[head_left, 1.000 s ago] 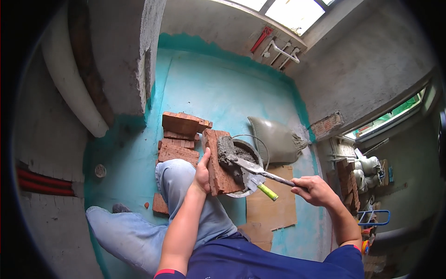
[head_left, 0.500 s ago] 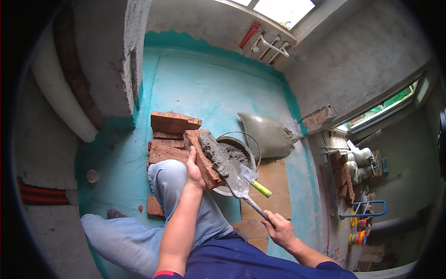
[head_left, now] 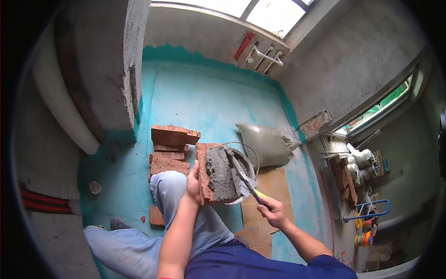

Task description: The person applies mortar to bricks using a trowel and places them into a vertical stack against a wall and pipe, using a trowel to scrape off excess mortar.

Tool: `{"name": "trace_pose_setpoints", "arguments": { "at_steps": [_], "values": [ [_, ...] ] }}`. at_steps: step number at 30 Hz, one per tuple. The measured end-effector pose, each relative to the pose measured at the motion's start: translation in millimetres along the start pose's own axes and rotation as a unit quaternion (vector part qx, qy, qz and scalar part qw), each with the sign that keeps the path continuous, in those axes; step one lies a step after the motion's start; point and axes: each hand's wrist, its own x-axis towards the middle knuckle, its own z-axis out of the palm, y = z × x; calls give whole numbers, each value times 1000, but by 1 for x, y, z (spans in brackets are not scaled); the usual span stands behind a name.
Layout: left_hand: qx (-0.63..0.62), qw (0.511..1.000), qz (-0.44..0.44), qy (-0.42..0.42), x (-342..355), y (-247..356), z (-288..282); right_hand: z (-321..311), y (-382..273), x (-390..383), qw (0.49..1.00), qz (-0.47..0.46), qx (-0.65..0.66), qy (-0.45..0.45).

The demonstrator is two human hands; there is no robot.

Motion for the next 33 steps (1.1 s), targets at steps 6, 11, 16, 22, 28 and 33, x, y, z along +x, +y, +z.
{"name": "trace_pose_setpoints", "arguments": {
  "at_steps": [6,11,16,22,28,33],
  "values": [
    [5,999,-35,-35,-22,10,11,34,34,11,996,-30,-87,9],
    [-9,999,-24,-43,-29,16,-1,7,43,-21,986,-59,-141,65],
    [-23,998,-38,-40,-29,14,5,-18,18,-24,974,-94,-189,87],
    [33,995,-98,-11,-23,1,0,-61,-9,39,873,-292,-387,56],
    [57,994,-93,11,-29,4,1,-79,-6,66,865,-289,-406,65],
    [65,995,-76,29,-35,10,-12,-80,-37,71,956,-130,-251,-78]
  ]
}}
